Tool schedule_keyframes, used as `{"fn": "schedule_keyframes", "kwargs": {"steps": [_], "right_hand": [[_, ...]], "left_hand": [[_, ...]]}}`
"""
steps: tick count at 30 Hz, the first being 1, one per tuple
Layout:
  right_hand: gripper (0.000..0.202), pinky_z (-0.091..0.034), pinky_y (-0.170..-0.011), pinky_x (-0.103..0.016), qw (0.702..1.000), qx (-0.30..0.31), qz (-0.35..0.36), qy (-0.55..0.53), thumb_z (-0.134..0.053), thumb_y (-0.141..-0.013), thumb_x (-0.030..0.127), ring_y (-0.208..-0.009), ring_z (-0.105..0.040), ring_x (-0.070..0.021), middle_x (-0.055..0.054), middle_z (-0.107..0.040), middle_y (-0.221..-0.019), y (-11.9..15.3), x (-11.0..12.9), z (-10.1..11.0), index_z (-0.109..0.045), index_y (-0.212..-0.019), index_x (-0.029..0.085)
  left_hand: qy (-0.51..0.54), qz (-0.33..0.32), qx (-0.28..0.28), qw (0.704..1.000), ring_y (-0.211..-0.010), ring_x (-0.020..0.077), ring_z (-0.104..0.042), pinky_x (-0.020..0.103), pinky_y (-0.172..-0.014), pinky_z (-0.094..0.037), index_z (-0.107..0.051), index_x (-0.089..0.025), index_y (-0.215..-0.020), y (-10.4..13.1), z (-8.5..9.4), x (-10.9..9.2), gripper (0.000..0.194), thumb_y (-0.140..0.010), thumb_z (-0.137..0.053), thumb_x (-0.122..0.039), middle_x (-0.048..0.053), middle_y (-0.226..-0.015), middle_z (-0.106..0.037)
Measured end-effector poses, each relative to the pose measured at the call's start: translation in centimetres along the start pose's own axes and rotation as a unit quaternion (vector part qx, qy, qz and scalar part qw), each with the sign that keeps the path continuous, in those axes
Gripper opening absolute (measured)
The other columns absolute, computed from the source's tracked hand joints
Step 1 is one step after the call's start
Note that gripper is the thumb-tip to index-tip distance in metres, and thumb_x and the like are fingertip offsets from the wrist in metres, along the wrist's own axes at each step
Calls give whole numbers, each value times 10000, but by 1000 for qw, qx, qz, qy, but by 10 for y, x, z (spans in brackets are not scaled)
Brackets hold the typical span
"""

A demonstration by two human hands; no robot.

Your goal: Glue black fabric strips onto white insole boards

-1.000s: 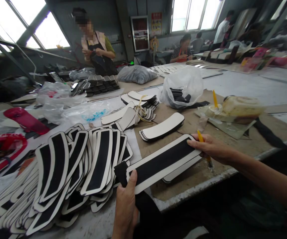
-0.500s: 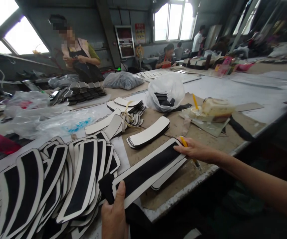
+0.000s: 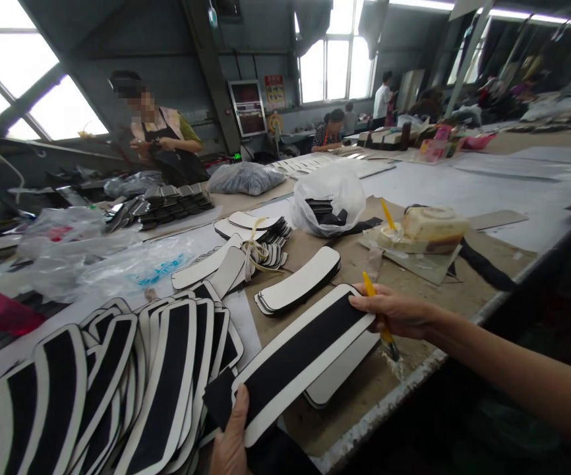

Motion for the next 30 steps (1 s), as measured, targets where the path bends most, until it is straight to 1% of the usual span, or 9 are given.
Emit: {"fn": "schedule_keyframes", "kwargs": {"steps": [6,10,12,14,16,21,26,28,30], "right_hand": [[366,-275,-370,-129,997,-44,-10,58,-712,-715,481,-504,-315,-49,44,-383,-680,-9,7,1,-522,-780,175],[408,-293,-366,-146,990,-81,-14,116,-704,-698,526,-508,-322,-60,36,-378,-666,-16,10,3,-491,-731,179],[414,-306,-374,-150,987,-88,-19,134,-696,-698,537,-517,-333,-66,34,-377,-669,-20,9,2,-482,-732,184],[414,-315,-384,-151,985,-86,-24,146,-685,-706,546,-523,-342,-67,35,-378,-675,-23,8,1,-483,-745,186],[415,-310,-383,-153,984,-78,-27,157,-666,-719,559,-515,-340,-64,38,-378,-673,-27,6,0,-495,-760,183],[451,-280,-360,-162,978,-89,-34,187,-684,-676,586,-492,-343,-64,41,-393,-646,-33,8,0,-516,-761,177],[423,-273,-355,-178,988,-68,-40,131,-704,-677,545,-471,-311,-63,44,-372,-625,-36,11,-11,-489,-695,182],[401,-258,-355,-174,994,-45,-48,87,-712,-686,510,-461,-277,-53,52,-361,-621,-37,12,-17,-488,-695,178],[381,-245,-364,-162,997,-21,-47,59,-721,-695,474,-465,-258,-45,58,-354,-622,-38,15,-22,-488,-703,173]], "left_hand": [[96,9,41,995,-1080,273,-585,398,-942,-470,-596,-139,-1109,13,-14,-6,484,-778,-592,-491,136,-1058,-686],[133,-17,77,988,-1095,253,-577,359,-970,-442,-622,-133,-1066,14,-21,-13,499,-794,-541,-543,147,-1095,-669],[136,-43,71,987,-1103,235,-573,341,-991,-420,-618,-135,-1067,15,-21,-19,428,-810,-564,-473,133,-1065,-683],[138,-72,50,987,-1100,215,-574,336,-1006,-404,-599,-154,-1100,16,-20,-26,334,-810,-616,-320,96,-1033,-698],[139,-91,40,985,-1078,203,-588,341,-1003,-411,-576,-188,-1141,16,-18,-30,363,-785,-646,-212,58,-1025,-701],[150,-117,52,980,-1072,207,-591,337,-975,-443,-538,-240,-1203,11,-13,-32,474,-753,-687,-224,39,-1089,-676],[189,-63,62,978,-1079,228,-587,361,-976,-444,-564,-179,-1174,12,-7,-28,414,-773,-657,-219,80,-1045,-690],[192,-63,48,978,-1069,229,-594,364,-975,-446,-555,-189,-1186,15,-4,-32,430,-769,-658,-207,71,-1047,-691],[159,-90,17,983,-1067,234,-595,376,-964,-458,-547,-199,-1196,19,0,-39,441,-769,-656,-217,65,-1051,-691]]}}
Point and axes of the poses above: each hand's wrist, its own y-axis away from the middle knuckle, its own z-axis out of the back of the hand, x = y × z, the point moved 7 cm from there along -y, towards the middle knuckle
